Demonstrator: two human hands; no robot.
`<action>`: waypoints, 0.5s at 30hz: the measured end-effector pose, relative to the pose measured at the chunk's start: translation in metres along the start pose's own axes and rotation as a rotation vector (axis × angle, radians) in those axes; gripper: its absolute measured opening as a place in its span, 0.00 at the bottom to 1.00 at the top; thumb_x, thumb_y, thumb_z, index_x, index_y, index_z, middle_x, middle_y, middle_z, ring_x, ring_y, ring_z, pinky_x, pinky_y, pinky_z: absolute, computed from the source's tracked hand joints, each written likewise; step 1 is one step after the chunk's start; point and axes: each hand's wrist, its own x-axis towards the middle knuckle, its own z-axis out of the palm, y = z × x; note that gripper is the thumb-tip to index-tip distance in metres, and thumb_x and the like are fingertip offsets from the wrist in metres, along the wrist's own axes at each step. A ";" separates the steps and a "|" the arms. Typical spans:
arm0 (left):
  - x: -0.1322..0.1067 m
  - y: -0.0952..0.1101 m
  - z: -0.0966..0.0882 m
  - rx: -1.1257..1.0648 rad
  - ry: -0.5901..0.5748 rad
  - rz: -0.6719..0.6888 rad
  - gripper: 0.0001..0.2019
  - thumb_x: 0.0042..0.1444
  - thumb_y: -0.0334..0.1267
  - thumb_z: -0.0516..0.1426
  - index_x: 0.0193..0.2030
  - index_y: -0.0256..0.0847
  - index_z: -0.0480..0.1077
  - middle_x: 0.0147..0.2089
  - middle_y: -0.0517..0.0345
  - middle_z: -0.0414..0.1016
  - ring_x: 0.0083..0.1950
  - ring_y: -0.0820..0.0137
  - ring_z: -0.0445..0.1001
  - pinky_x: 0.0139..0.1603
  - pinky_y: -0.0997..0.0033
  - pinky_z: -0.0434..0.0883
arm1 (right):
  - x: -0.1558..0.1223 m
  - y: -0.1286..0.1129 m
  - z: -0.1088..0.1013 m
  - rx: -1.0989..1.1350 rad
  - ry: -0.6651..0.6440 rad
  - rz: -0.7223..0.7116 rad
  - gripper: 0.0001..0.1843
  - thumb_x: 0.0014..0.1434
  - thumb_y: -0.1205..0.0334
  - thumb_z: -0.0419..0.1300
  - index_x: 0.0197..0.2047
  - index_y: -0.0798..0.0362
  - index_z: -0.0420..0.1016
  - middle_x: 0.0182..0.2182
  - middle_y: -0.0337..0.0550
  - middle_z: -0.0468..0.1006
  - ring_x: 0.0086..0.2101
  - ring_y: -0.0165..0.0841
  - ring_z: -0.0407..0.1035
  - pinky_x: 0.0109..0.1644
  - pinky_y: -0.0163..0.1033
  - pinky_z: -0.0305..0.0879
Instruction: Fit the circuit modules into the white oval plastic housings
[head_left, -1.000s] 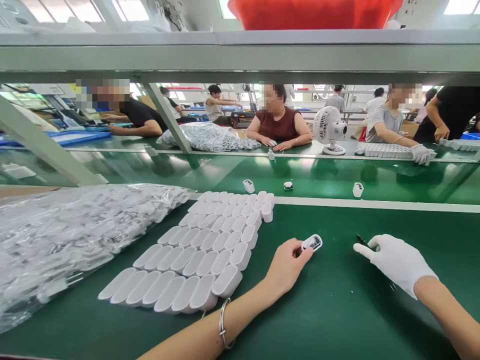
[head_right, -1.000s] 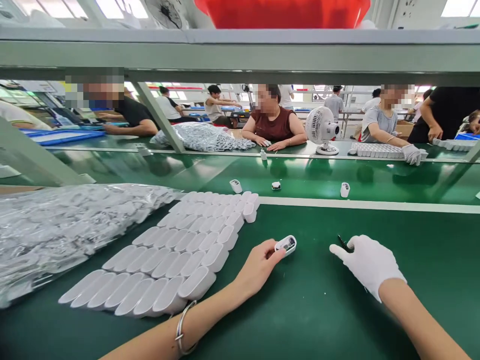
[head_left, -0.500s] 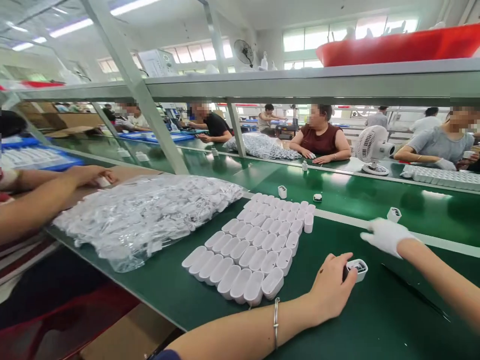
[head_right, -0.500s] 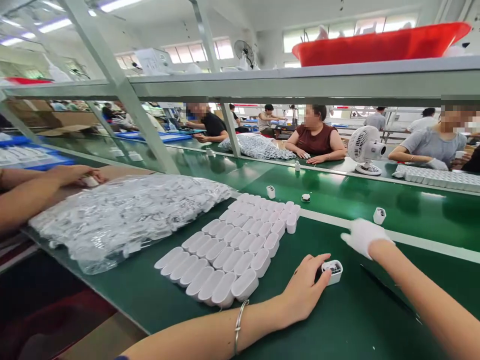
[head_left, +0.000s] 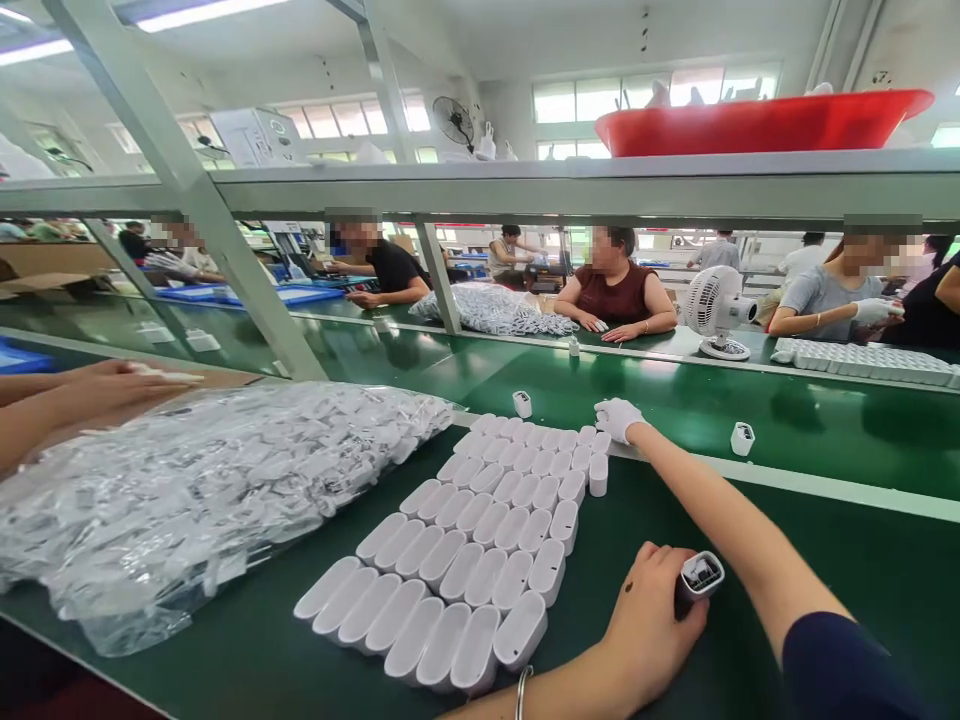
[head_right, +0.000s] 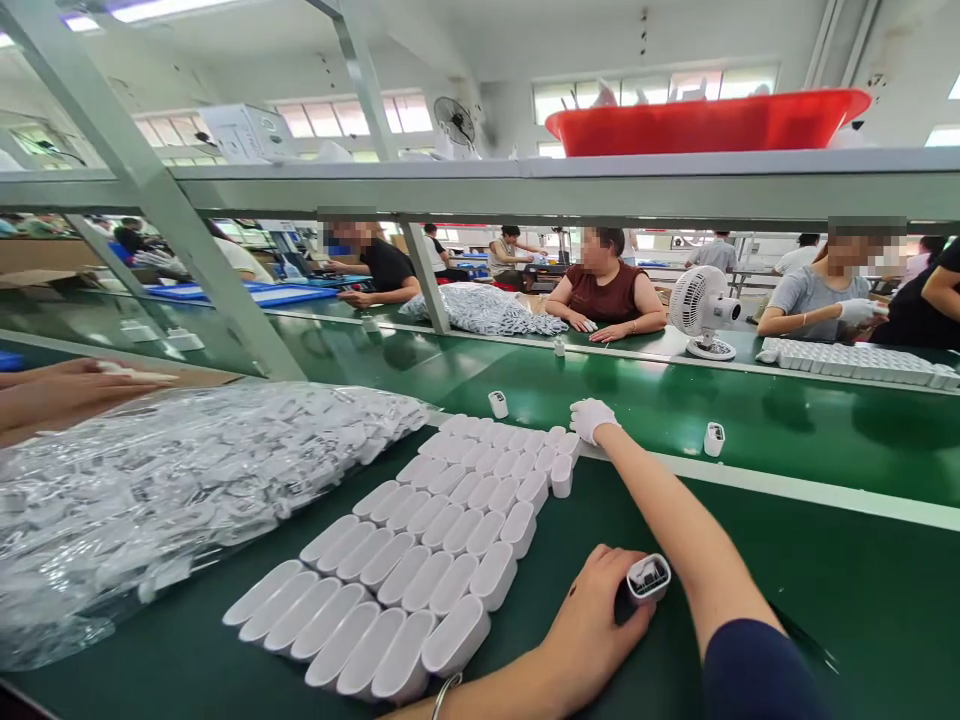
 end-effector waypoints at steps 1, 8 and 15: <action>0.000 0.000 0.000 0.011 0.004 0.009 0.13 0.50 0.30 0.55 0.44 0.41 0.70 0.41 0.54 0.73 0.45 0.61 0.66 0.47 0.61 0.66 | -0.007 0.005 -0.002 -0.002 -0.021 0.003 0.16 0.62 0.57 0.54 0.51 0.55 0.67 0.48 0.47 0.70 0.45 0.35 0.68 0.48 0.47 0.67; 0.003 0.004 -0.003 0.035 -0.022 0.022 0.13 0.52 0.32 0.56 0.46 0.40 0.69 0.43 0.55 0.72 0.46 0.62 0.65 0.49 0.60 0.64 | -0.133 0.067 0.002 0.055 -0.107 0.071 0.25 0.49 0.65 0.63 0.53 0.49 0.70 0.49 0.42 0.74 0.47 0.38 0.68 0.51 0.36 0.62; 0.004 0.004 -0.002 -0.008 -0.043 -0.024 0.10 0.55 0.35 0.55 0.44 0.43 0.70 0.40 0.58 0.73 0.44 0.63 0.67 0.45 0.63 0.65 | -0.282 0.099 0.005 0.017 -0.019 0.498 0.22 0.50 0.45 0.58 0.45 0.48 0.75 0.43 0.46 0.76 0.39 0.43 0.71 0.42 0.45 0.66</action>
